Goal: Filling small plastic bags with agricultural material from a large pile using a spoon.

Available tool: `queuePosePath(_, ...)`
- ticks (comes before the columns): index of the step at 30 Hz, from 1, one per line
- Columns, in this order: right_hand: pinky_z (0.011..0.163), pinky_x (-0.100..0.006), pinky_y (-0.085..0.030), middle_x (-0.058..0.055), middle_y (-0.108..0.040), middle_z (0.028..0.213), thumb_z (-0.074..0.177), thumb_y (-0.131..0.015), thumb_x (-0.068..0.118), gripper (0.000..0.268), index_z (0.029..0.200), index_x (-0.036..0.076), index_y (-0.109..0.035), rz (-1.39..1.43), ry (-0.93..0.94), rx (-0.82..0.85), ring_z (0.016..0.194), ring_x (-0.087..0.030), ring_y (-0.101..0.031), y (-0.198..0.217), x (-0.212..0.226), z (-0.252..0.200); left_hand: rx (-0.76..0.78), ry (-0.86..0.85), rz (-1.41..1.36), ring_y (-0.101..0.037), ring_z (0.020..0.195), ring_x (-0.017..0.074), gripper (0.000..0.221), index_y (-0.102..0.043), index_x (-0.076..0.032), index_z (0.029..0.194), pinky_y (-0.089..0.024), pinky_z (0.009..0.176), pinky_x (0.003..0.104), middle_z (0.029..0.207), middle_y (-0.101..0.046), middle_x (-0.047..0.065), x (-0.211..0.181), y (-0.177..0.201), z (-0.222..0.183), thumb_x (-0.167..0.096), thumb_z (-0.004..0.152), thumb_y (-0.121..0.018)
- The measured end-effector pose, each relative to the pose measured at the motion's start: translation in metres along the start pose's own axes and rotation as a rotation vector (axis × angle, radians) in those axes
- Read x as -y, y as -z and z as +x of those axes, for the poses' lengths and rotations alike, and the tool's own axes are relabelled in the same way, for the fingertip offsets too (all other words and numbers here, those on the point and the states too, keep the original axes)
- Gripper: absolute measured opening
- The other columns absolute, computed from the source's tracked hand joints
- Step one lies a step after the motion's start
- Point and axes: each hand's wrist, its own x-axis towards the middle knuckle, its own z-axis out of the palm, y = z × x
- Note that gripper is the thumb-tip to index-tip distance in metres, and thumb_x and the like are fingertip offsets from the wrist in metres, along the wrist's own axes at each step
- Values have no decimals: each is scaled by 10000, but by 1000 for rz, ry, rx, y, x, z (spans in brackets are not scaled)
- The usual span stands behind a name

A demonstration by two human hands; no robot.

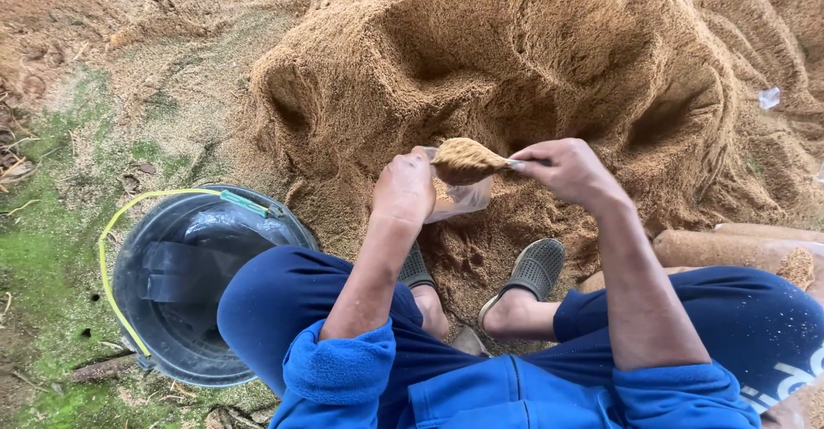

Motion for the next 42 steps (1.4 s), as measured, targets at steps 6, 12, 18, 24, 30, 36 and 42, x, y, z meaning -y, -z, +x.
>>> queuePosePath(6, 856, -281, -463, 94, -706, 772, 948, -650, 262, 149, 864, 325, -756, -804, 557, -359, 776, -90, -652, -58, -29, 18, -7, 17, 38, -765, 862, 438, 179, -628, 24, 979, -647, 744, 510, 864, -749, 256, 2, -6, 4, 1, 878, -481)
queuePosePath(12, 884, -329, -470, 27, -753, 890, 929, -710, 204, 94, 939, 233, -799, -520, 511, -333, 870, -161, -676, -28, -53, 26, -24, 21, 73, -770, 864, 411, 159, -631, 4, 986, -651, 739, 491, 862, -753, 232, 6, -7, 3, -17, 885, -510)
queuePosePath(18, 807, -364, -524, -48, -757, 952, 846, -774, 131, 232, 1073, 174, -796, -40, 104, -308, 902, -190, -684, -13, -121, 28, 3, 3, 71, -763, 849, 442, 156, -642, 39, 958, -642, 733, 519, 839, -748, 245, 5, -5, 4, 9, 858, -527)
queuePosePath(24, 893, -479, -548, -73, -767, 997, 886, -665, 292, 230, 1078, 300, -791, -314, -398, -279, 1028, -335, -711, -87, -277, 40, -3, -17, 119, -773, 836, 406, 175, -682, 25, 935, -649, 723, 489, 812, -757, 218, -1, 0, 0, 28, 846, -532)
queuePosePath(30, 895, -493, -539, -114, -747, 1068, 952, -623, 287, 293, 1212, 309, -756, -212, -689, -338, 1070, -374, -697, -146, -304, 24, 26, -13, 85, -772, 817, 408, 188, -707, 28, 940, -645, 712, 504, 780, -754, 211, -2, 4, -1, 8, 815, -567)
queuePosePath(36, 912, -448, -547, -58, -777, 1034, 873, -709, 244, 262, 1118, 278, -797, 66, -556, -295, 1069, -313, -708, -208, -274, 39, 12, -23, 86, -775, 786, 382, 270, -718, -23, 998, -645, 671, 493, 754, -749, 175, 9, -1, 0, 18, 822, -518)
queuePosePath(42, 627, -290, -500, -72, -739, 816, 861, -720, 148, 291, 1146, 141, -776, 463, -510, -222, 678, -145, -653, -206, -229, 34, 20, -41, 95, -764, 791, 430, 298, -703, 21, 1011, -639, 690, 532, 775, -743, 233, -2, 16, -8, 70, 805, -494)
